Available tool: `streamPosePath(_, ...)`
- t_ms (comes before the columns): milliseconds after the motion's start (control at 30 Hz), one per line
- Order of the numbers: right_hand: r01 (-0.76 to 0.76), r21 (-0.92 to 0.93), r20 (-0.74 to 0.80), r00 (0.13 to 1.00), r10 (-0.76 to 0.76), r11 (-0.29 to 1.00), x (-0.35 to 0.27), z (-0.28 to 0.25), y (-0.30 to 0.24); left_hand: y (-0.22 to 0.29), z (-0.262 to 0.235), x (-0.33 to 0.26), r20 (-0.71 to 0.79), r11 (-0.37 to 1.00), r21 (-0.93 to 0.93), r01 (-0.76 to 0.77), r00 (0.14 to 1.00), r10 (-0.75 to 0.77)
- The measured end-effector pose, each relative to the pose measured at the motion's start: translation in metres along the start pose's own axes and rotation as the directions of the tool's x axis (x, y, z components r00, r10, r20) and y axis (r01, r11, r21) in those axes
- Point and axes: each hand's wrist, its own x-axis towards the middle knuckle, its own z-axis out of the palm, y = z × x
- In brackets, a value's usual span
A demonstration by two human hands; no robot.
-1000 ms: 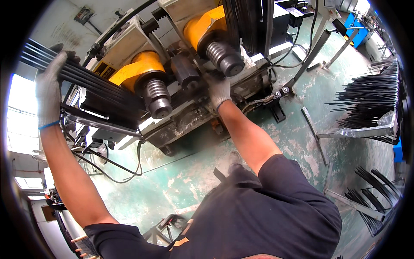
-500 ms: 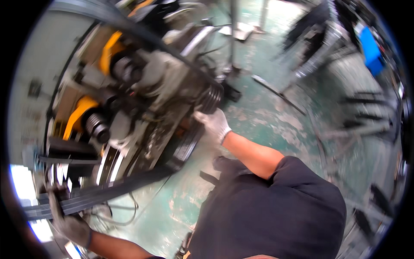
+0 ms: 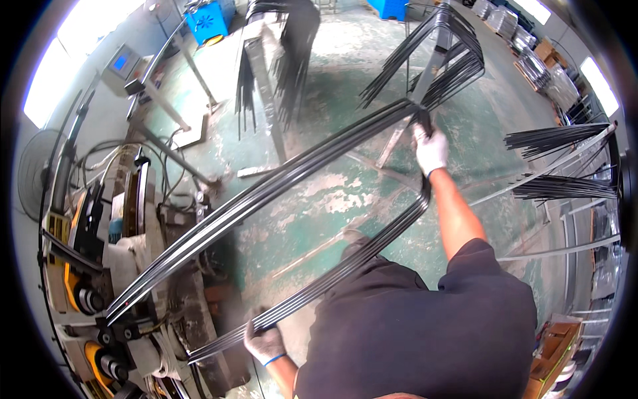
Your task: The person repeatedly picks up bundles of long black metal rods, feeds them into a bending machine, and removes the bent rods to place them on a nearby rack. The process is repeated continuously throughout the clip.
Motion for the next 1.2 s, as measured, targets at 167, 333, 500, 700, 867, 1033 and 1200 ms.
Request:
streamPosePath(167, 0.064, -0.233, -0.098, 0.991, -0.089, 0.970, 0.203, -0.063, 0.069, -0.196, 0.063, 0.064, -0.187, 0.966, -0.053, 0.253, 0.948, -0.259)
streamPosePath(333, 0.064, -0.302, -0.071, 0.993, -0.089, 0.951, 0.414, -0.076, 0.121, -0.386, 0.150, 0.125, -0.094, 0.894, -0.064, 0.444, 0.889, -0.448)
streamPosePath(500, -0.008, -0.528, 0.024, 0.999, 0.025, 0.849, 0.548, -0.036, 0.149, -0.457, 0.239, 0.111, -0.030, 0.736, 0.575, 0.356, 0.909, -0.416)
streamPosePath(700, 0.222, -0.804, 0.163, 0.974, -0.156, 0.552, 0.625, 0.022, 0.154, -0.446, 0.261, 0.124, -0.149, 0.695, 0.708, 0.123, 0.989, -0.023)
streamPosePath(867, 0.139, -0.821, 0.103, 0.990, -0.095, 0.553, 0.643, 0.018, 0.122, -0.429, 0.219, 0.062, -0.177, 0.650, 0.759, 0.048, 0.975, 0.134)
streamPosePath(1033, 0.203, -0.794, -0.215, 0.789, -0.576, 0.573, 0.569, 0.049, 0.292, -0.398, 0.168, -0.018, -0.411, 0.801, 0.597, 0.037, 0.872, 0.266)
streamPosePath(1200, 0.727, -0.223, 0.596, 0.629, -0.499, 0.649, 0.193, 0.099, 0.296, -0.365, 0.077, -0.112, -0.541, 0.874, 0.470, -0.123, 0.743, 0.395)
